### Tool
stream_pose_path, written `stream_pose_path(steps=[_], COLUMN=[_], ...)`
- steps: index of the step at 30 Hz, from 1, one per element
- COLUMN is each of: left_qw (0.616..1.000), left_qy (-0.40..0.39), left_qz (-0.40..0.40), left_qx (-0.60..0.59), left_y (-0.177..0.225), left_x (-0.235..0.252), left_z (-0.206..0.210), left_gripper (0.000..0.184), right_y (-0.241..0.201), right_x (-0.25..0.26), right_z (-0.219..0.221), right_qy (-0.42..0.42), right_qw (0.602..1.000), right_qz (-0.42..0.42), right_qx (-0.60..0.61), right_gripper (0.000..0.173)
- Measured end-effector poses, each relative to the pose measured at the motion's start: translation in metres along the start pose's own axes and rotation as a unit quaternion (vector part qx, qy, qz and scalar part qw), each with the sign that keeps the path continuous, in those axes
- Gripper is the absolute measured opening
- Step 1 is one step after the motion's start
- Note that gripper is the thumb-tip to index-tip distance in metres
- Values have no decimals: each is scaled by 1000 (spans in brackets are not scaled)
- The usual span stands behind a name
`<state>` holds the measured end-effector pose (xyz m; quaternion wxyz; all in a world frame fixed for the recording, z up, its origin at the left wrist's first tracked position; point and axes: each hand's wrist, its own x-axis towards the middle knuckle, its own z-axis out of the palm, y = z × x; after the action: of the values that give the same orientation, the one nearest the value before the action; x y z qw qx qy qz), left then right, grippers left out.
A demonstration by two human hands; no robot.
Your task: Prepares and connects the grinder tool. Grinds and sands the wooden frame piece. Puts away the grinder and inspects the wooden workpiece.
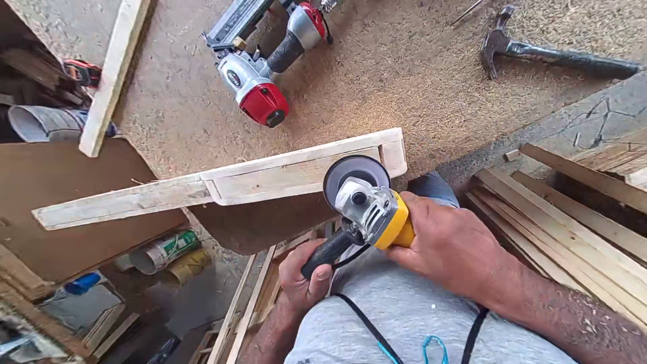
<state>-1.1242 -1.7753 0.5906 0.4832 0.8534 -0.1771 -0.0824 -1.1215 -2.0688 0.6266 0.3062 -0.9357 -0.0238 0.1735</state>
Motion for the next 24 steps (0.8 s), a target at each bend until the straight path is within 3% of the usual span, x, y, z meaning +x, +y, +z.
stream_pose_path(steps=[8, 13, 16, 19, 24], left_qw=[988, 993, 997, 998, 987], left_qy=[-122, -101, -69, -54, -119], left_qz=[43, 21, -5, -3, 68], left_qx=[-83, -65, -44, -16, -83], left_y=[27, 18, 7, -1, 11], left_x=[79, 76, 45, 18, 61], left_z=[52, 28, -4, -22, 21], left_gripper=[56, 54, 52, 48, 54], right_y=[57, 41, 8, -10, 19], right_x=[-42, -17, 2, 5, -37], right_z=[-18, -15, -10, -2, -20], right_qy=[25, -8, -52, -39, 37], right_qw=[973, 978, 987, 996, 983], right_qz=[198, 175, 125, 67, 161], right_qx=[118, 116, 89, 53, 84], right_gripper=[73, 74, 73, 72, 73])
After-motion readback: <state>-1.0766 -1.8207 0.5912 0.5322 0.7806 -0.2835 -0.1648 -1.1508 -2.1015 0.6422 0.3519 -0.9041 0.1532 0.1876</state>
